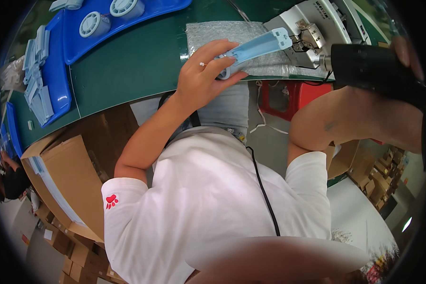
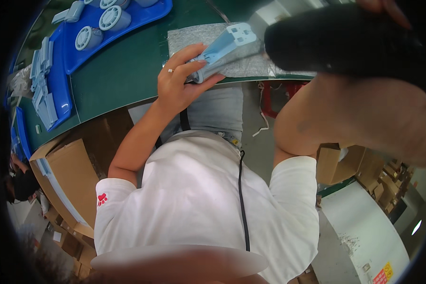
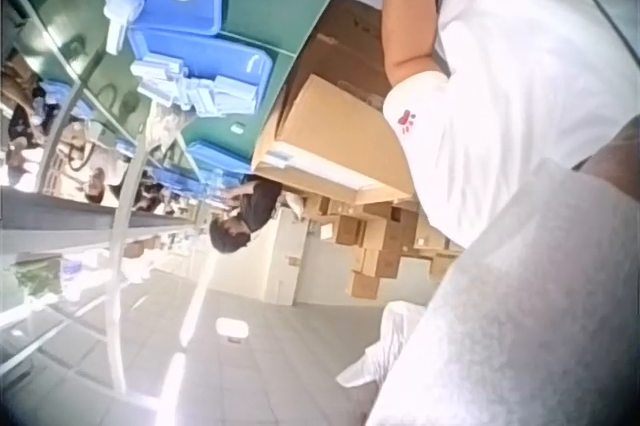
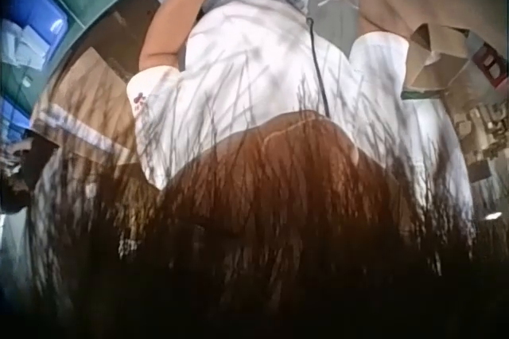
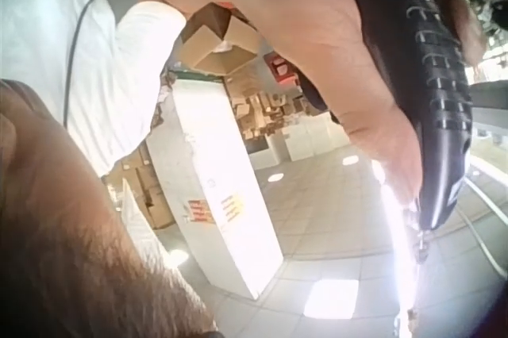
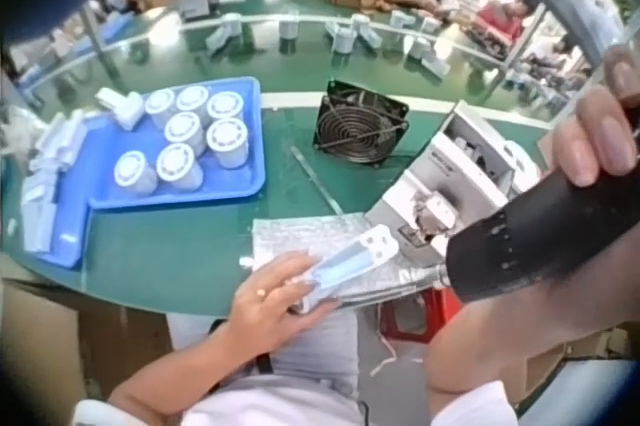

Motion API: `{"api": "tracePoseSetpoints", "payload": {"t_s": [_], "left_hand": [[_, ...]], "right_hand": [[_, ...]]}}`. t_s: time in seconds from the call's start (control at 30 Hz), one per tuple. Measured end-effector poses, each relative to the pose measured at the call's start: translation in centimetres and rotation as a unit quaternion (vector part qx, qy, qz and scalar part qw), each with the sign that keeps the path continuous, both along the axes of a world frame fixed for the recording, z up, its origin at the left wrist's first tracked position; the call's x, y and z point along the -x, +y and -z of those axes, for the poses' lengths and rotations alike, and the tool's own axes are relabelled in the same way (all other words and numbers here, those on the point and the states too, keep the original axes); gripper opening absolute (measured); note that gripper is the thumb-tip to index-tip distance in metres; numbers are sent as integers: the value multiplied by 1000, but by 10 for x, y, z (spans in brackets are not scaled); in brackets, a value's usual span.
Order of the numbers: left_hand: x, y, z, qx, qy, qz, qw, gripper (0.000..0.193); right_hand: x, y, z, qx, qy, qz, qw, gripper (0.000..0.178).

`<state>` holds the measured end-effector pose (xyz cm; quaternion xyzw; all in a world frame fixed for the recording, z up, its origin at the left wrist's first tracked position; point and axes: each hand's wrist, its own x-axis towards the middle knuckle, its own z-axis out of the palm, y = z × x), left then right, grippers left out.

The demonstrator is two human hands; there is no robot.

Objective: Assembling plastic housings for electronic components using a heat gun and tape.

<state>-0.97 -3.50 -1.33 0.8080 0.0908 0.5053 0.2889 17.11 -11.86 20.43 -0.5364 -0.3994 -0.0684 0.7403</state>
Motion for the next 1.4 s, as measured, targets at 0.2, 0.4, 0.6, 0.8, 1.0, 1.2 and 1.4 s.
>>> {"api": "tracePoseSetpoints", "payload": {"t_s": [0.2, 0.4, 0.6, 0.8, 1.0, 1.2, 1.4], "left_hand": [[-3, -1, 0, 14, -3, 11, 1000, 42], [-1, -1, 1, -7, 8, 2, 1000, 53], [-1, -1, 1, -18, 7, 2, 1000, 52], [-1, -2, 2, -20, 6, 4, 1000, 52], [-1, 0, 3, 1, 13, 13, 1000, 53], [-1, 3, -2, 2, 8, 36, 999, 54], [6, 11, -11, 30, 121, 93, 988, 59]], "right_hand": [[17, 27, 16, 7, 12, -36, 999, 41], [12, 27, 27, 19, 16, -48, 999, 48], [2, 20, 38, 29, 22, -47, 998, 54], [-31, 5, 47, 40, 29, -48, 998, 61], [-27, 1, 59, 52, 33, -48, 997, 67], [-30, 16, 52, 21, 21, -58, 998, 74], [-5, 31, 40, -14, 66, -52, 996, 97]]}}
